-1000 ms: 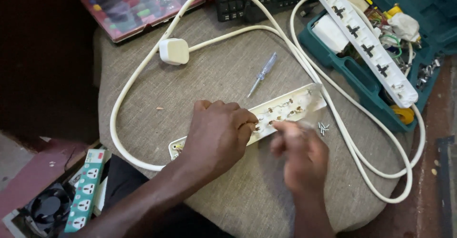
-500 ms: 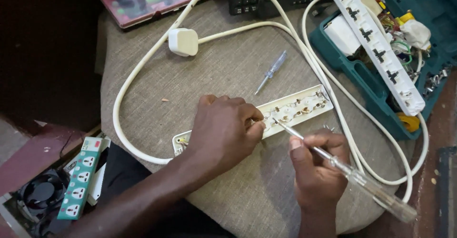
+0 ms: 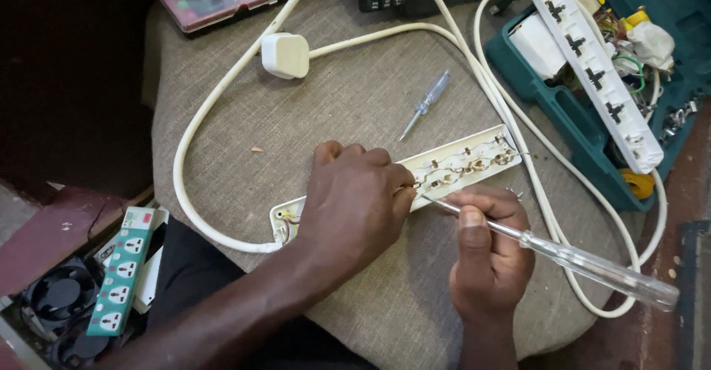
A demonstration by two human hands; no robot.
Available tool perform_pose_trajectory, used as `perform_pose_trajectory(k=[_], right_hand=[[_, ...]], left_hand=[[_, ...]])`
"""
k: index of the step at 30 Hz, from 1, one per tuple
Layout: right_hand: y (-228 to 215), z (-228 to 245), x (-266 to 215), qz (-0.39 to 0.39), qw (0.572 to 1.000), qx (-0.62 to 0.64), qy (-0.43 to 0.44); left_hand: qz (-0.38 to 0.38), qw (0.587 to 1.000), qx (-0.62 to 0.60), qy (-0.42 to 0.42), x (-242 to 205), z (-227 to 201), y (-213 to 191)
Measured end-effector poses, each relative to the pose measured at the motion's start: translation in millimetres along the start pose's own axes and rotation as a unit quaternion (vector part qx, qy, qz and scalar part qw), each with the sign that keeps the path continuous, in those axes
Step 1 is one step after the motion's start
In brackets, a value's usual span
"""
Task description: The person uses a screwdriver to tighten screws on the internal terminals of a disassembled power strip. They work along the length of the strip, securing connections at multiple points while the device remains open on a work surface.
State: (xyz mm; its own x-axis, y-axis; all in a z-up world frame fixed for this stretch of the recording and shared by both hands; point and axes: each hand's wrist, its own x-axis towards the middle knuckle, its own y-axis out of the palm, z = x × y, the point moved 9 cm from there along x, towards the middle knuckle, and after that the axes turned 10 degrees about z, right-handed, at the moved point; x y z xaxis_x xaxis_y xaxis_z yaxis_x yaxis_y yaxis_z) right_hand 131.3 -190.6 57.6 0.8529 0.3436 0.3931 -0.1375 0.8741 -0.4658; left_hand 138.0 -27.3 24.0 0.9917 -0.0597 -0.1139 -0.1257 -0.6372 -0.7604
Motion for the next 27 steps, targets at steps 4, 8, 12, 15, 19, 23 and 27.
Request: perform_pose_trajectory(k=[4,8,12,15,19,23,27], right_hand=[[6,3,3,0.013,1.0,-0.011,-0.017],[11,10,6,0.054,0.992,-0.111,-0.025],[18,19,6,0.072,0.989,-0.119,-0.047],[17,16,4,0.044,0.992,-0.106,-0.046],[25,25,5,0.05,0.985,-0.151,-0.062],[34,37,11,0.077,0.975,-0.188,-0.088],[30,32,12,0.109,0.977,-0.165,-0.085]], left_hand=[[-0.064,0.997,0.02,0.037,-3,-3,-2],[-0.062,0.997,0.029,0.04,-4,-4,-3],[-0.083,0.995,0.038,0.046,-4,-3,0],[-0.105,0.993,0.02,0.055,-6,-3,-3],[-0.156,0.983,0.046,0.081,-10,-6,-6],[-0.197,0.973,0.04,0.11,-14,-8,-8],[-0.196,0.974,0.031,0.107,-14,-5,-5]])
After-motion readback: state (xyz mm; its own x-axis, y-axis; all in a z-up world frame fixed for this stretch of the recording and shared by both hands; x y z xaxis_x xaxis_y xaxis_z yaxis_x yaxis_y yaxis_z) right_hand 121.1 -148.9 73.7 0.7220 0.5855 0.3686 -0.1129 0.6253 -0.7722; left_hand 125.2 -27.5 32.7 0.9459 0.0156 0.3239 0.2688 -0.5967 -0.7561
